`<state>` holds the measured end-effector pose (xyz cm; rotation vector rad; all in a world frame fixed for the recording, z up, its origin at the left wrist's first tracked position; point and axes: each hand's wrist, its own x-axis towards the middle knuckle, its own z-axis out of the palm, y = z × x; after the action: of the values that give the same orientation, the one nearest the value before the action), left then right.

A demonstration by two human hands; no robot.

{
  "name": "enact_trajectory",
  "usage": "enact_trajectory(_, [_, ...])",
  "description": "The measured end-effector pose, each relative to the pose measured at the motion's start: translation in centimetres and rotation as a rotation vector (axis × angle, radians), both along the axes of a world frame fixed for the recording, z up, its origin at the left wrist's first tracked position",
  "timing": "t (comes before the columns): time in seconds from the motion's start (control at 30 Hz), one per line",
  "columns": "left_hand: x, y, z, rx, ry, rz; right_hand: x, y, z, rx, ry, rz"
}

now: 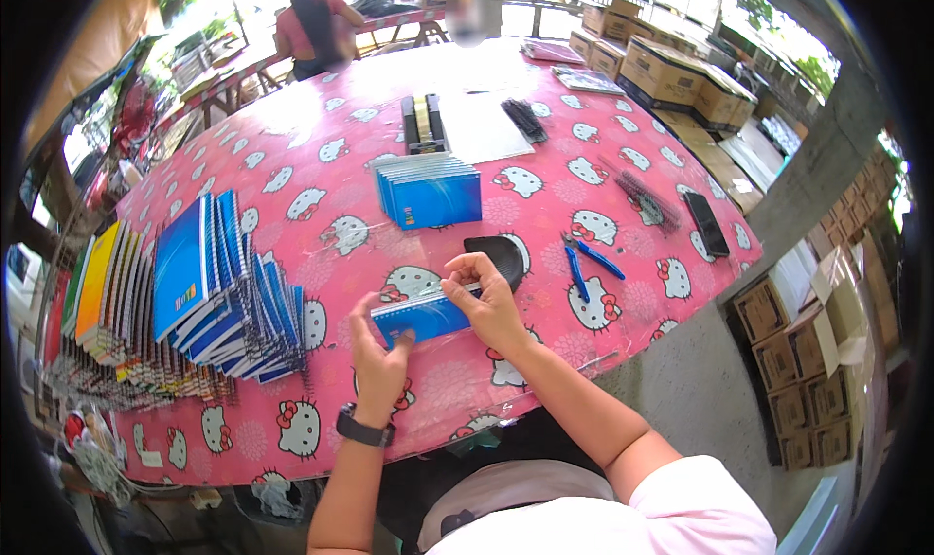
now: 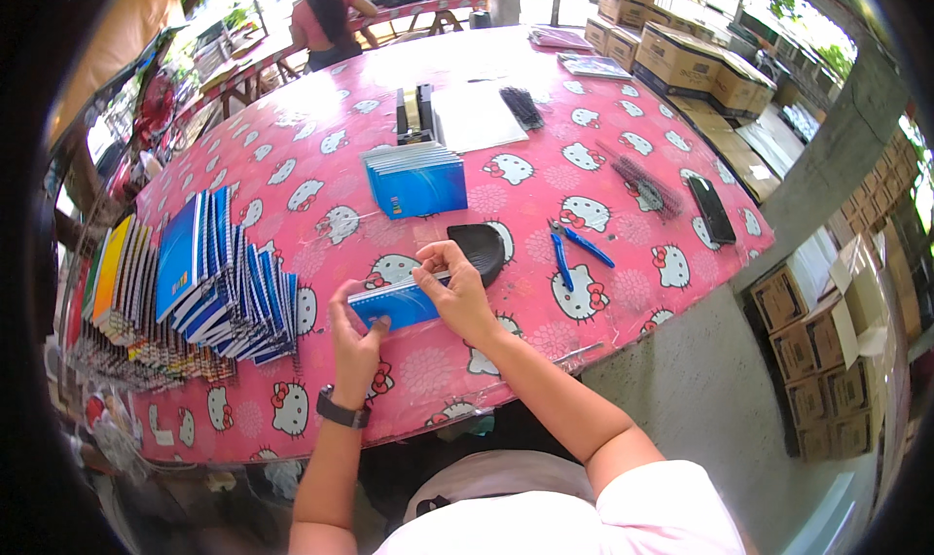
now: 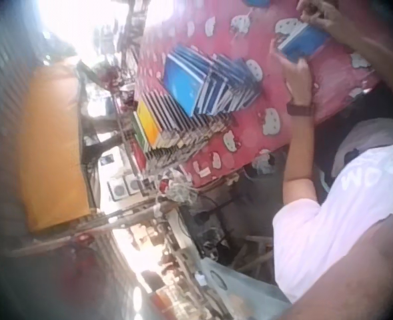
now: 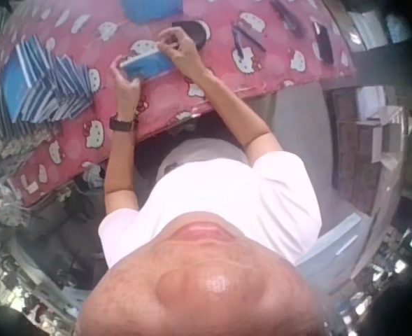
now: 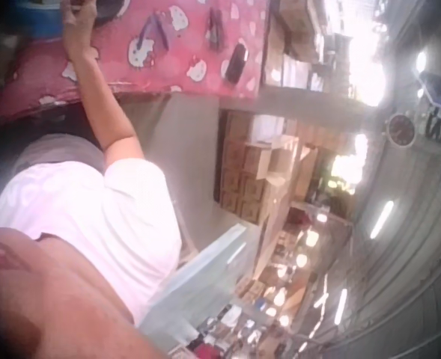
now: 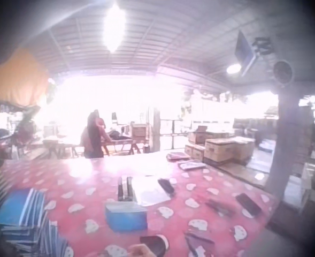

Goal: The person threads a blue spiral coil through the punched holes of a notebook, twists it manually through the stack, and uses a blue-handled tool to crimp the wire ends.

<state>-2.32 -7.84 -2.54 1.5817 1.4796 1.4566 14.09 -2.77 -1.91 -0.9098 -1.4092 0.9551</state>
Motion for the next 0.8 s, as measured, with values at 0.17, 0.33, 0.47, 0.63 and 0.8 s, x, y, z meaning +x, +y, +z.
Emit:
enact_trajectory(0.17, [2.5, -0.8, 2.8, 0.406, 0.809, 0.106, 1.3, -0.1, 0.6, -0.093, -0.027, 0.306])
enact_trajectory(0.33, [2.8, -0.3, 2.4, 0.463, 0.732, 0.016, 13.7, 8.4, 2.0, 0.236, -0.548, -0.209])
enact_trajectory(0.47, [3.2, 0.0, 2.0, 0.505, 0.75, 0.022, 29.1, 14.3, 0.1, -0.011, -1.108, -0.843])
enact_trajectory(0.63, [0.9, 0.0, 2.9, 0.451, 0.714, -0.075, 30.0, 13.7, -1.6, -0.172, -1.138, -0.665])
enact_trajectory(0.8, [1.4, 0.4, 2.8, 0.509, 0.723, -0.018, 28.9, 12.2, -0.5, 0.007, -1.149, -0.69])
